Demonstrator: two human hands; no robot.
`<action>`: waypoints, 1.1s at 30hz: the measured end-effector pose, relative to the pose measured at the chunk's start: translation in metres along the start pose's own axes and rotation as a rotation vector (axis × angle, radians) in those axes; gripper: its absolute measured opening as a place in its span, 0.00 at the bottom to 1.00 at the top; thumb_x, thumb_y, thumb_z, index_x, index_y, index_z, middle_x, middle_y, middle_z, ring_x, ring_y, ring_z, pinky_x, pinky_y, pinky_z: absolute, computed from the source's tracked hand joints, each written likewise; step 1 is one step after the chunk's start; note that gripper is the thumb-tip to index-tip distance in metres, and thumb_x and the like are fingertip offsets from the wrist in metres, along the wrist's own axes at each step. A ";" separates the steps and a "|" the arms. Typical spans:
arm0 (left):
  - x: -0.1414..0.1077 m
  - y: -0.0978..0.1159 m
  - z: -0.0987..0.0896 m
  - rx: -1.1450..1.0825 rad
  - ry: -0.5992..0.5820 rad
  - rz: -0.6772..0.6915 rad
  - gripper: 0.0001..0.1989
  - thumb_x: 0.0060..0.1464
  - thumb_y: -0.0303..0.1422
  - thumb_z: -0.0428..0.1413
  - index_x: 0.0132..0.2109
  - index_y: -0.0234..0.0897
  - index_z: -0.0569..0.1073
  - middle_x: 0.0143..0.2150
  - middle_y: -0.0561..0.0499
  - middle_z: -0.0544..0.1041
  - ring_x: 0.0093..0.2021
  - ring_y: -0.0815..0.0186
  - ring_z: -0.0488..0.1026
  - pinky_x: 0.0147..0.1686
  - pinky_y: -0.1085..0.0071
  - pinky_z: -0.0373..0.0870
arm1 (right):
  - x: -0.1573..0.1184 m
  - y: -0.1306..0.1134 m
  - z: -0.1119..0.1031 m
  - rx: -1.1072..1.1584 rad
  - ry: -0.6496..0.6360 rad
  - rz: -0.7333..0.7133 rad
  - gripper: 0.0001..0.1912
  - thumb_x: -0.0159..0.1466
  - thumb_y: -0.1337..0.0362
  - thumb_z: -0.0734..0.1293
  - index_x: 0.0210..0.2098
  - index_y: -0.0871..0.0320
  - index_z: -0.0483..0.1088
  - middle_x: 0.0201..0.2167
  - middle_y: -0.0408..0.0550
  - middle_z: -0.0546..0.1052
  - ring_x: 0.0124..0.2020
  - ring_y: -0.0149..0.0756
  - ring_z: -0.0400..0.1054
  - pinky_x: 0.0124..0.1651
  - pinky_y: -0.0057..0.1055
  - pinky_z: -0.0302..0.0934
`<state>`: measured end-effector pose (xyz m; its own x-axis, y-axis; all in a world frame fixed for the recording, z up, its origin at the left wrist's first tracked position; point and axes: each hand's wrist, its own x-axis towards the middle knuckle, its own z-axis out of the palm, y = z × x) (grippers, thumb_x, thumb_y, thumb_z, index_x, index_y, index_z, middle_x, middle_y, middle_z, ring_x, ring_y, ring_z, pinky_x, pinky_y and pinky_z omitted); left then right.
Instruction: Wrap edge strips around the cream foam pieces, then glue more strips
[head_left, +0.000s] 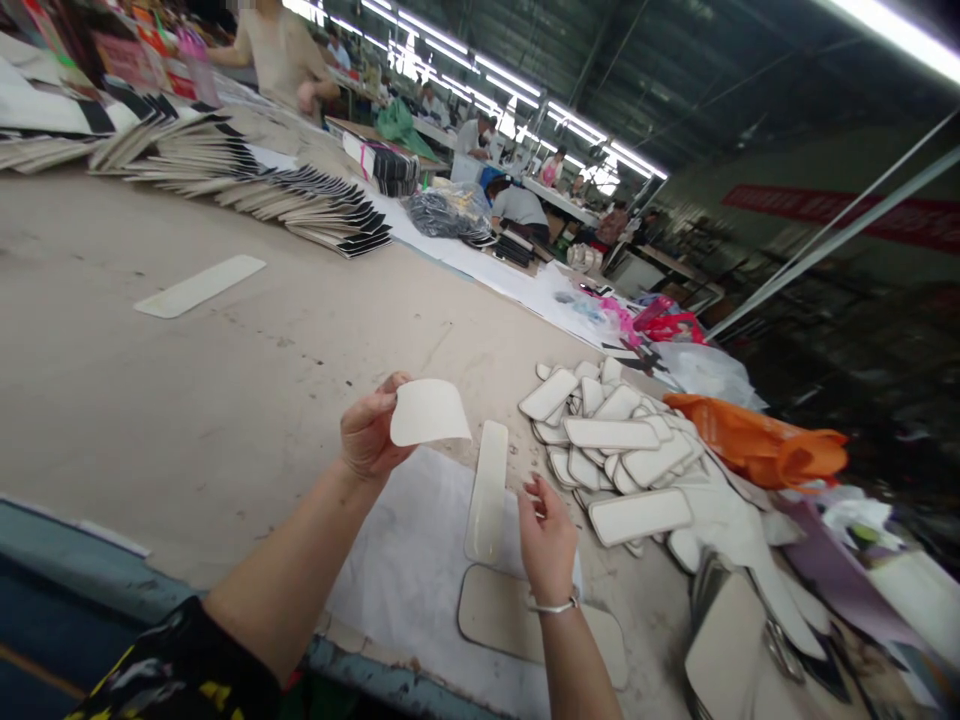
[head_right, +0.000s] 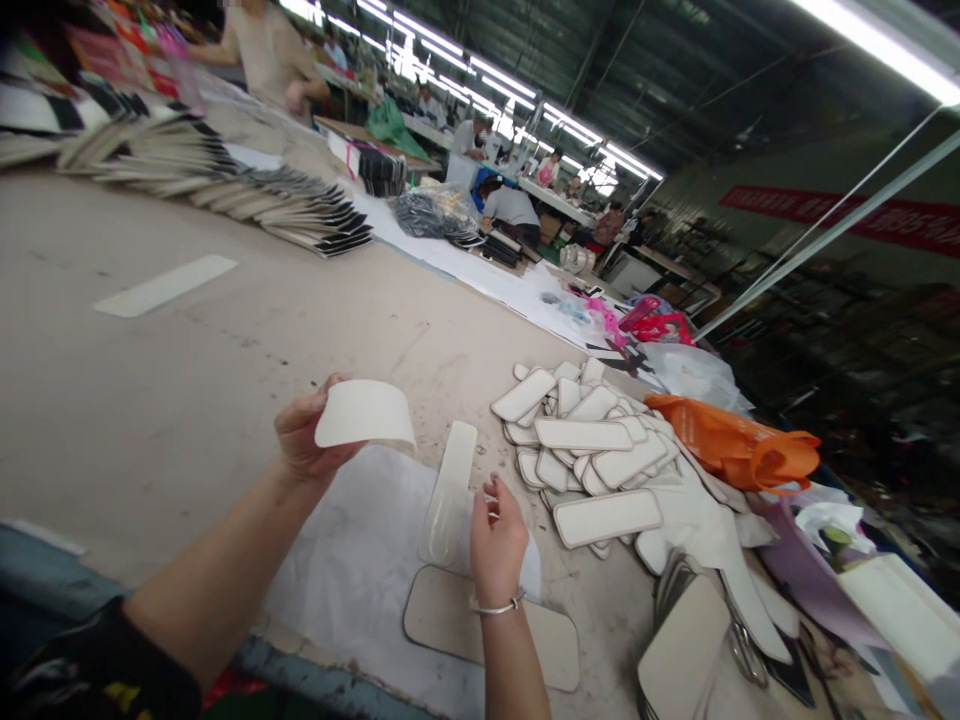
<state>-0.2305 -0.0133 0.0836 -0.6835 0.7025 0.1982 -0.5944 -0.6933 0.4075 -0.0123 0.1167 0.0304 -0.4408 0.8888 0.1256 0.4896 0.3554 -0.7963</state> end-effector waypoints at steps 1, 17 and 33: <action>-0.001 0.000 0.001 0.007 -0.014 -0.013 0.07 0.37 0.32 0.57 0.29 0.37 0.70 0.28 0.52 0.74 0.31 0.64 0.72 0.32 0.70 0.68 | -0.003 -0.001 -0.003 0.106 -0.016 0.052 0.25 0.57 0.54 0.63 0.50 0.61 0.67 0.42 0.53 0.75 0.35 0.36 0.70 0.40 0.34 0.64; -0.067 -0.053 0.093 0.189 -0.188 -0.548 0.08 0.34 0.31 0.59 0.25 0.37 0.67 0.23 0.54 0.62 0.23 0.68 0.63 0.23 0.72 0.64 | -0.078 -0.002 -0.075 1.109 -0.470 0.540 0.16 0.56 0.53 0.67 0.35 0.61 0.71 0.30 0.44 0.73 0.31 0.28 0.68 0.33 0.24 0.63; -0.119 -0.084 0.040 1.141 -0.192 -0.871 0.05 0.44 0.32 0.57 0.27 0.34 0.74 0.18 0.55 0.63 0.20 0.72 0.55 0.20 0.77 0.49 | -0.087 0.110 -0.181 0.204 -0.085 0.364 0.13 0.55 0.57 0.64 0.21 0.59 0.72 0.13 0.39 0.66 0.16 0.27 0.58 0.23 0.25 0.54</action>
<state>-0.0821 -0.0320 0.0609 -0.1676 0.9002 -0.4020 -0.0662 0.3965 0.9156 0.2163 0.1305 0.0390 -0.3313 0.9155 -0.2282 0.4695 -0.0499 -0.8815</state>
